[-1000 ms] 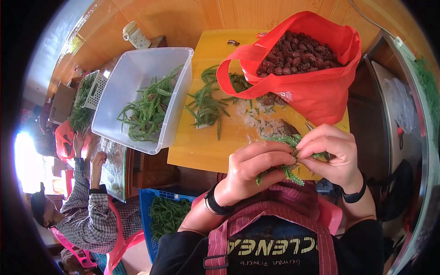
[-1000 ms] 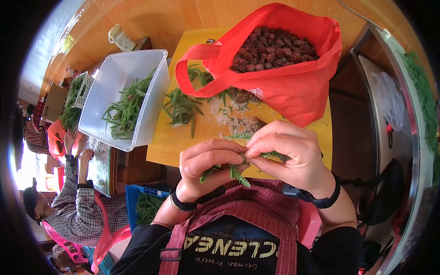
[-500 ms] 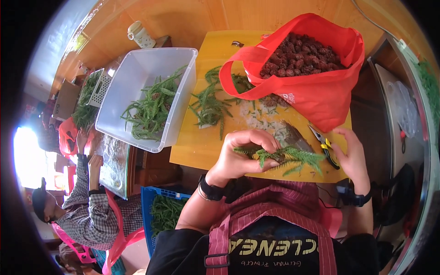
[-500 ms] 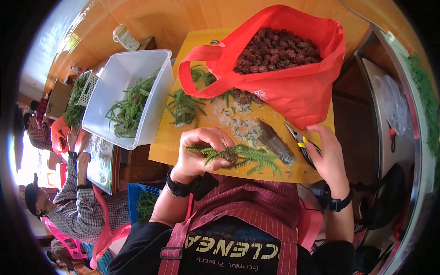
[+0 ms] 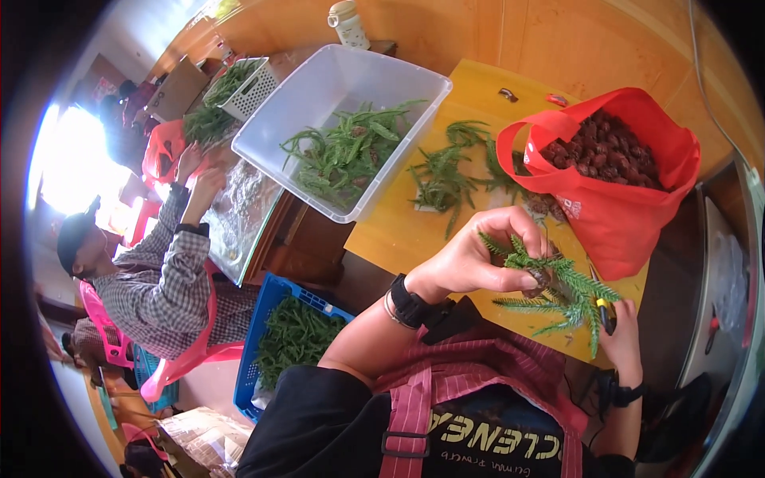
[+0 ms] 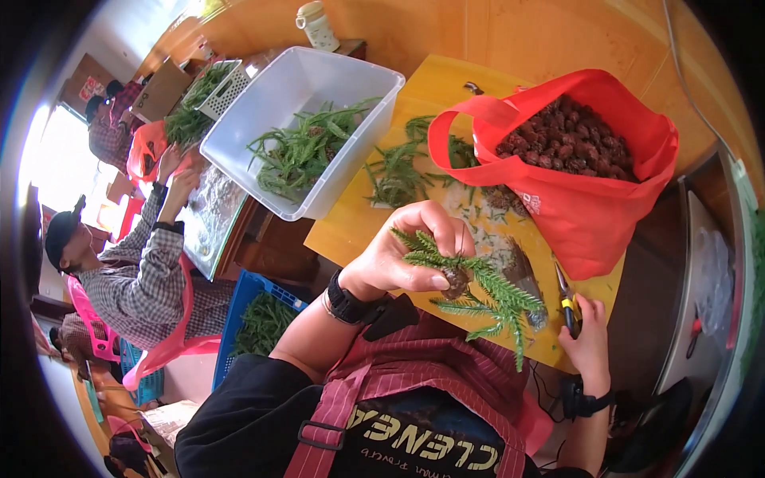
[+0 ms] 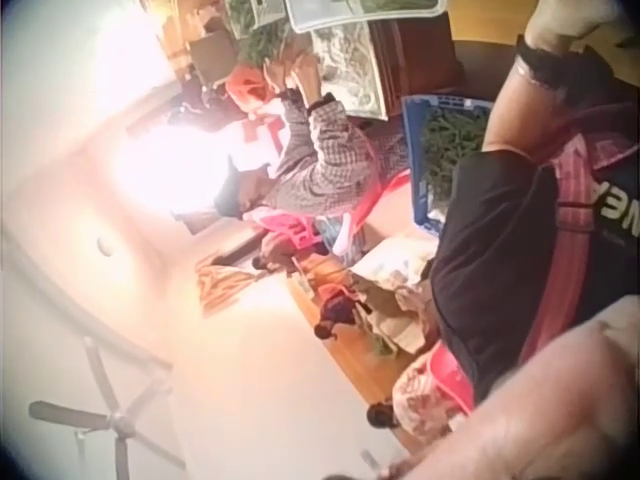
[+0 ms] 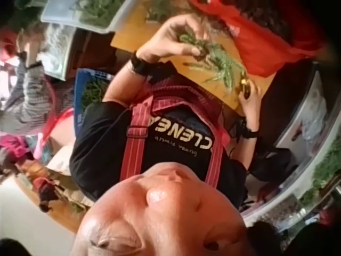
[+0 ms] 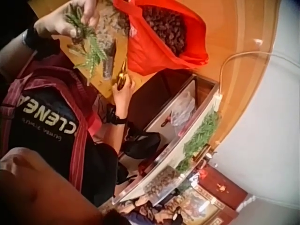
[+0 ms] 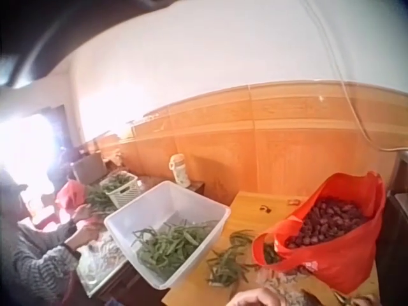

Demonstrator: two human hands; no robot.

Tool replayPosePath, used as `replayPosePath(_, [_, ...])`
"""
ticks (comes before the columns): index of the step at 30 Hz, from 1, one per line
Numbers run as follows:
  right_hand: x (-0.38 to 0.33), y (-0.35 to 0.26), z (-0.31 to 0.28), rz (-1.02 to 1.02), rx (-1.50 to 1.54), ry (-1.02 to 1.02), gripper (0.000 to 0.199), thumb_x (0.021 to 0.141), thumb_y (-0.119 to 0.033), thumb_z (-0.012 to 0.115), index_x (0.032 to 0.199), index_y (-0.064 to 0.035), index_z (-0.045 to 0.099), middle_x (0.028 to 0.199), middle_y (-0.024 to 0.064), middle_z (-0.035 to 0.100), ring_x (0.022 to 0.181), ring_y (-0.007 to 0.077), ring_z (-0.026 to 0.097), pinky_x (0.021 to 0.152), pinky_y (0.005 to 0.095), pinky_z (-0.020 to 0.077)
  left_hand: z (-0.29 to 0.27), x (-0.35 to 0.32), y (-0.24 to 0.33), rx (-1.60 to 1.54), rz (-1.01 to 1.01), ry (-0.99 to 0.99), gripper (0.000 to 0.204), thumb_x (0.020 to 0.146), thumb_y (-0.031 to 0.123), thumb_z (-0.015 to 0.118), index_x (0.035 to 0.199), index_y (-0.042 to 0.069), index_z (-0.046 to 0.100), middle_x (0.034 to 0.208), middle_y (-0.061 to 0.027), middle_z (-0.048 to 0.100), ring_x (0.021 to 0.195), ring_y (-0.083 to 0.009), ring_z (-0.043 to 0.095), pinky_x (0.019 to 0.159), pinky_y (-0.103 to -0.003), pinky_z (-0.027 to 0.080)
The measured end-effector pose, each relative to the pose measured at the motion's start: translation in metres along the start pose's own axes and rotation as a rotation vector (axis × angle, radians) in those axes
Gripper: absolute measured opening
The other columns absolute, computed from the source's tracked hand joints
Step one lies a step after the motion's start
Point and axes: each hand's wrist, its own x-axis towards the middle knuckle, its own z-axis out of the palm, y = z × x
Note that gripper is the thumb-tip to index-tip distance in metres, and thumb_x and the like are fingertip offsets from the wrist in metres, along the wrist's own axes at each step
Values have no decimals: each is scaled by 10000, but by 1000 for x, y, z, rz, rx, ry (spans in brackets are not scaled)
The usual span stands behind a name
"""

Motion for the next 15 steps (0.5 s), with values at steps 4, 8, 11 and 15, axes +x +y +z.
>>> replayPosePath(4, [-5, 2, -16, 47, 95, 54, 348, 685, 12, 562, 1021, -5, 472, 990, 158, 466, 898, 301, 499, 790, 352, 419, -5, 0, -2, -13, -18, -17, 303, 664, 69, 743, 848, 69, 504, 864, -99, 562, 831, -183, 526, 741, -312, 421])
replayPosePath(8, [-20, 3, -53, 209, 326, -90, 151, 688, -15, 566, 822, -12, 497, 661, 38, 496, 614, 139, 483, 608, 256, 416, -15, 1, -9, -116, 29, -156, 276, 682, -21, 703, 879, 48, 523, 954, -84, 582, 913, -174, 558, 789, -304, 448])
replayPosePath(11, [-22, -32, -69, 185, 555, -77, 92, 683, -51, 589, 725, -3, 522, 632, 22, 533, 604, 96, 504, 572, 234, 397, -13, -4, -16, -176, -40, -197, 276, 651, 4, 725, 840, 48, 529, 887, -75, 576, 892, -189, 549, 791, -323, 433])
replayPosePath(15, [-1, -72, -70, -249, 404, 49, 86, 644, -16, 608, 646, 1, 524, 673, 91, 570, 720, 216, 584, 645, 298, 447, -7, -4, -31, -261, -44, -348, 268, 637, 64, 763, 779, 48, 535, 694, -124, 571, 602, -214, 550, 533, -299, 425])
